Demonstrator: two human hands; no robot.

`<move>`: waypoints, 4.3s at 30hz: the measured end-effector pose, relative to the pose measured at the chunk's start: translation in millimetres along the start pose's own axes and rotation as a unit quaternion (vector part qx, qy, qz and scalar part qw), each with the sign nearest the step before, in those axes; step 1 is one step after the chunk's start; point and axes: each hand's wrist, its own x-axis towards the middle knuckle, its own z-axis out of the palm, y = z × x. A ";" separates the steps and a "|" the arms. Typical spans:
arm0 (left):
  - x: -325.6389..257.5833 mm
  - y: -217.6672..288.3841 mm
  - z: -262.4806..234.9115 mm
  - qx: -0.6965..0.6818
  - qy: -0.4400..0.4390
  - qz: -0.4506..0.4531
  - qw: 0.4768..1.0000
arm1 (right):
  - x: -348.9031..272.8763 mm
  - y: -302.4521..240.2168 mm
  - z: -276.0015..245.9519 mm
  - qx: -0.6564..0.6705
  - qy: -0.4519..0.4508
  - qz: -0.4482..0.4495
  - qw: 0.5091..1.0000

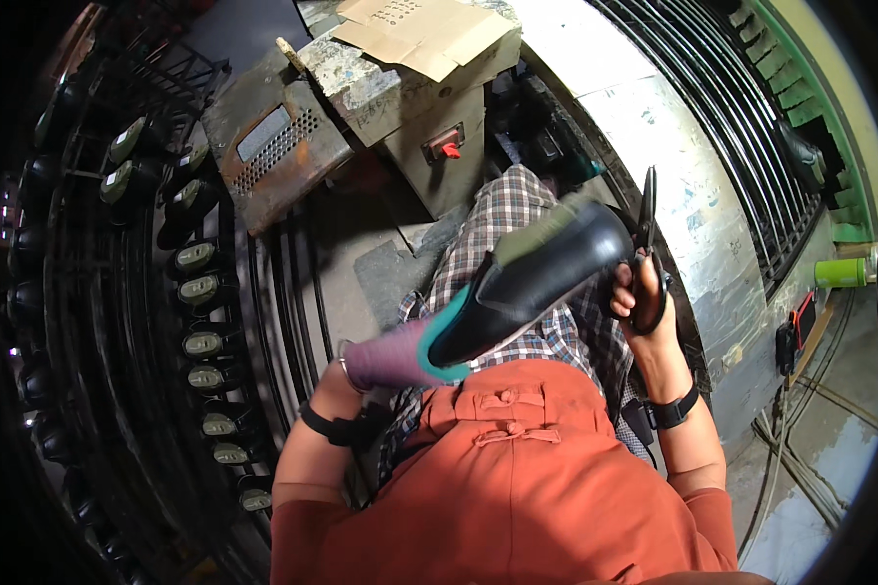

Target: The recorder is using scissors to trim excess material from the soles of shoes during manufacturing.

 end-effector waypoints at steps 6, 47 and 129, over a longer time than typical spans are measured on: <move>11.3 -17.4 21.1 -0.344 0.170 -0.118 0.916 | -28.4 49.6 4.5 -0.106 -0.041 0.080 0.990; -525.2 -270.9 149.4 0.030 0.701 -0.639 0.314 | -17.7 48.4 62.0 -0.522 -0.187 -0.032 0.831; 9.3 -0.5 67.9 -0.446 0.059 -0.175 0.876 | -79.2 15.1 27.3 0.057 -0.266 0.147 0.951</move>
